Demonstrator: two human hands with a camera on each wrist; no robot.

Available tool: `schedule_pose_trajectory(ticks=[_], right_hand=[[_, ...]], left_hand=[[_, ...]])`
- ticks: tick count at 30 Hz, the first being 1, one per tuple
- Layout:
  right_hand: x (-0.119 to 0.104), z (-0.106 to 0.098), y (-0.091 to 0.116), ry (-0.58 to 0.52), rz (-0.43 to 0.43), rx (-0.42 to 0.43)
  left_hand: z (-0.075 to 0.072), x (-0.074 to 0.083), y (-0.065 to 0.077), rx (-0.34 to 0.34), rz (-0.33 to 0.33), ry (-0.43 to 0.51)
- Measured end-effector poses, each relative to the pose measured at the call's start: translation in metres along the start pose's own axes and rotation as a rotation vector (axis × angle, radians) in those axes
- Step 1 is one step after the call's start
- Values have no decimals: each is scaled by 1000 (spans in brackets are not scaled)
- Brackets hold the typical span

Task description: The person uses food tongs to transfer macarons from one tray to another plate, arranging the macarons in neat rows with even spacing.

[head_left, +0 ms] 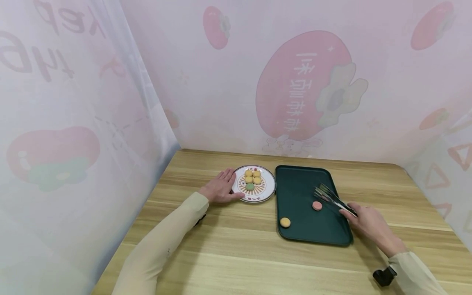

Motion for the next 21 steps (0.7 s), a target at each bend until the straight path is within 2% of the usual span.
schedule_pose_trajectory(ticks=[21], right_hand=[[-7, -4, -4, 6, -10, 4]], left_hand=[[2, -1, -2, -9, -4, -14]])
Point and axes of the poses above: each hand's wrist, its own y-axis away from the middle knuckle, its own z-axis out of the palm, x = y × z, the point moved 1 cm from there along -y, towards the middle knuckle, and after that the axes turned 2 degrees about -y, right-handed, at the moved point
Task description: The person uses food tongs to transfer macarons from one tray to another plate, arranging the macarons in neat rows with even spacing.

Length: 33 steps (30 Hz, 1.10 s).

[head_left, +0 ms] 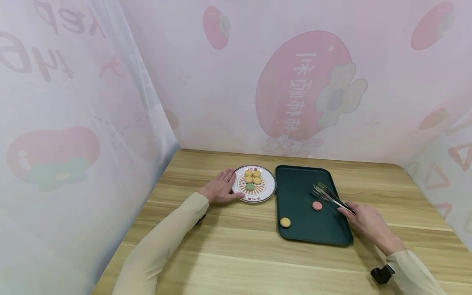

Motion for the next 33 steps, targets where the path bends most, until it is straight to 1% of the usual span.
schedule_pose_trajectory(ticks=[7, 18, 24, 33], right_hand=[[-5, -2, -5, 3, -6, -12], [-19, 0, -12, 3, -45, 29], [-27, 2, -17, -13, -55, 23], [-41, 8, -29, -25, -100, 9]], left_hand=[[-1, 1, 1, 2, 6, 10], [-3, 2, 2, 8, 5, -9], [-4, 3, 2, 4, 9, -1], [-3, 2, 3, 36, 24, 26]])
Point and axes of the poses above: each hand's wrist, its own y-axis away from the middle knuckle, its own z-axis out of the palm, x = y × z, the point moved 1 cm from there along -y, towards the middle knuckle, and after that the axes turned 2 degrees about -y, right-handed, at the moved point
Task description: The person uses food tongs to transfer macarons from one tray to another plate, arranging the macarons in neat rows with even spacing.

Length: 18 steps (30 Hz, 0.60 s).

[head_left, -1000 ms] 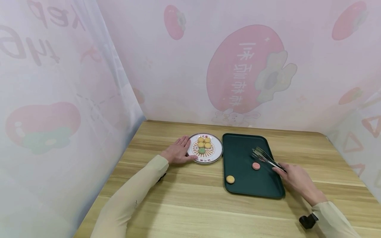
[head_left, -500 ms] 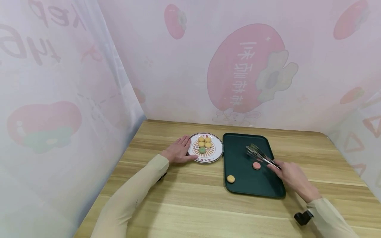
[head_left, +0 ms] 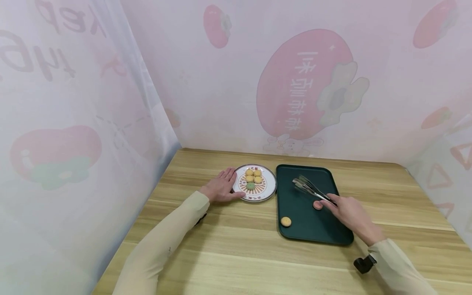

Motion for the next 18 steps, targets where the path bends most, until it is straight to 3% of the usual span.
schedule_pose_trajectory(ticks=[18], right_hand=[[-22, 9, -21, -109, -25, -72]], left_hand=[[1, -1, 0, -16, -9, -5]])
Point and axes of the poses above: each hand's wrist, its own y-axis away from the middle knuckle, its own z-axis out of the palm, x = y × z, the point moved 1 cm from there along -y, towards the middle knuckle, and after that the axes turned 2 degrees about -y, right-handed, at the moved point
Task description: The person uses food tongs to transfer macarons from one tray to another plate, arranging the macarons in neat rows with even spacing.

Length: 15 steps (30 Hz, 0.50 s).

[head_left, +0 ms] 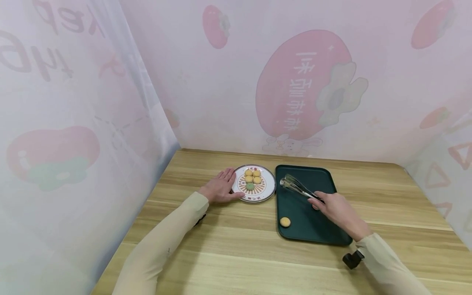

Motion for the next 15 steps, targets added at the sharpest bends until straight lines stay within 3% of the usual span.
schedule_pose_trajectory(ticks=[15], right_hand=[[-16, 9, -15, -4, -27, -6]], left_hand=[[1, -1, -1, 6, 2, 12]])
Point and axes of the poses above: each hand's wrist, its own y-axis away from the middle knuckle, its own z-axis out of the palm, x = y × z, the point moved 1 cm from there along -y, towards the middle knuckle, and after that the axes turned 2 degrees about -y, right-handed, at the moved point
